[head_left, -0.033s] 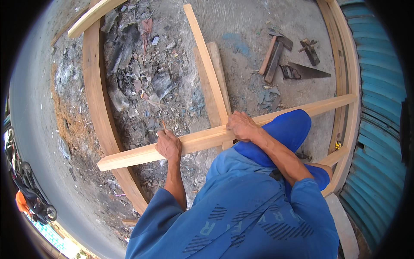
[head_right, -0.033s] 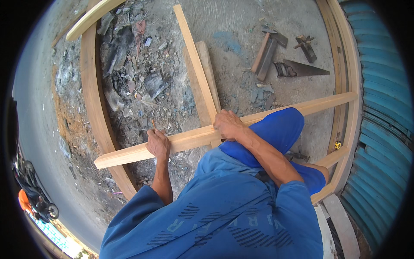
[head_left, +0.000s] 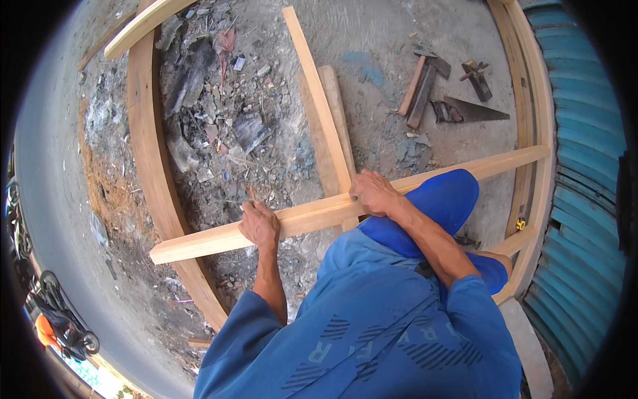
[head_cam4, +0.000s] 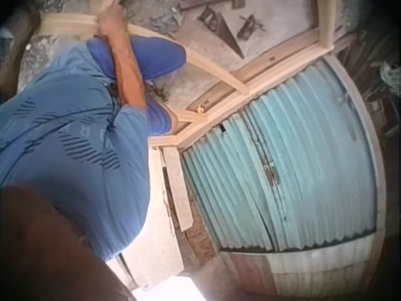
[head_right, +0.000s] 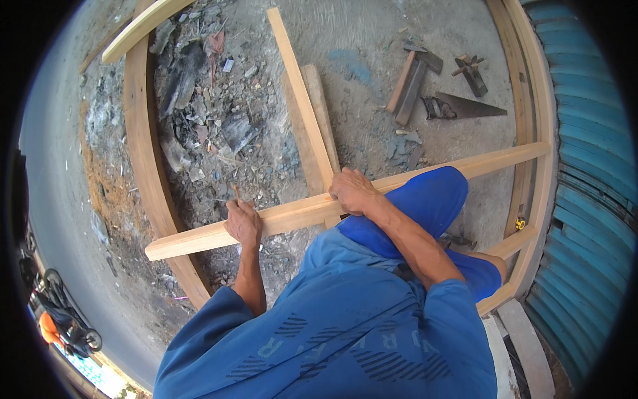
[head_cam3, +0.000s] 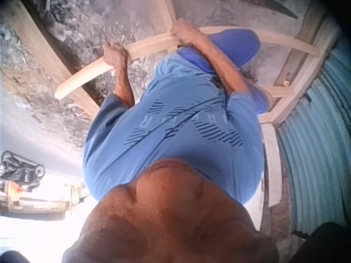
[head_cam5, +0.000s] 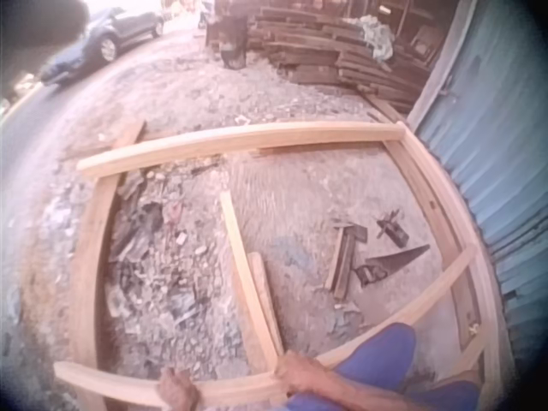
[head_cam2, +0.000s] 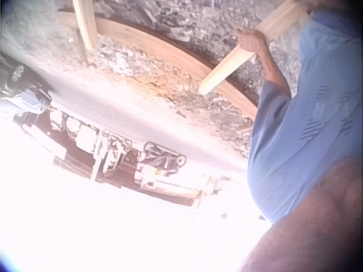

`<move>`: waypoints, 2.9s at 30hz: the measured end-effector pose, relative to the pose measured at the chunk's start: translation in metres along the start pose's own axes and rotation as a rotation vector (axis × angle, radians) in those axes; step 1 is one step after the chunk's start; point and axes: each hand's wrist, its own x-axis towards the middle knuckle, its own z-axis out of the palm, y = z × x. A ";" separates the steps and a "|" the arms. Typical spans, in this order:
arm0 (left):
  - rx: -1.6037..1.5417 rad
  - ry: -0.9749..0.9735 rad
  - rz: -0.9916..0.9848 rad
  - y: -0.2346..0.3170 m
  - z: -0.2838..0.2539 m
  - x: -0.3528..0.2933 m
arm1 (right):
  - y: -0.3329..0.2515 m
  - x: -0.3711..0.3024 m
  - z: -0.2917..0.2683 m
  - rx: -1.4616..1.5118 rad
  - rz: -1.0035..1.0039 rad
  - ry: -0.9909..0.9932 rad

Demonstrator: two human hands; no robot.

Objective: The person applies a wood putty or filler to a wooden frame by hand, then uses a pencil to mark a location on the wood.

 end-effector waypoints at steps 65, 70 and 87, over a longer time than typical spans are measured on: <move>0.048 -0.033 -0.031 0.005 0.000 0.001 | 0.023 0.017 0.012 0.351 0.197 0.010; 0.067 -0.037 -0.037 0.000 0.000 0.002 | 0.015 0.026 0.015 0.398 0.081 -0.186; 0.073 -0.002 -0.016 0.003 0.006 0.002 | 0.034 0.018 0.019 0.482 0.170 0.007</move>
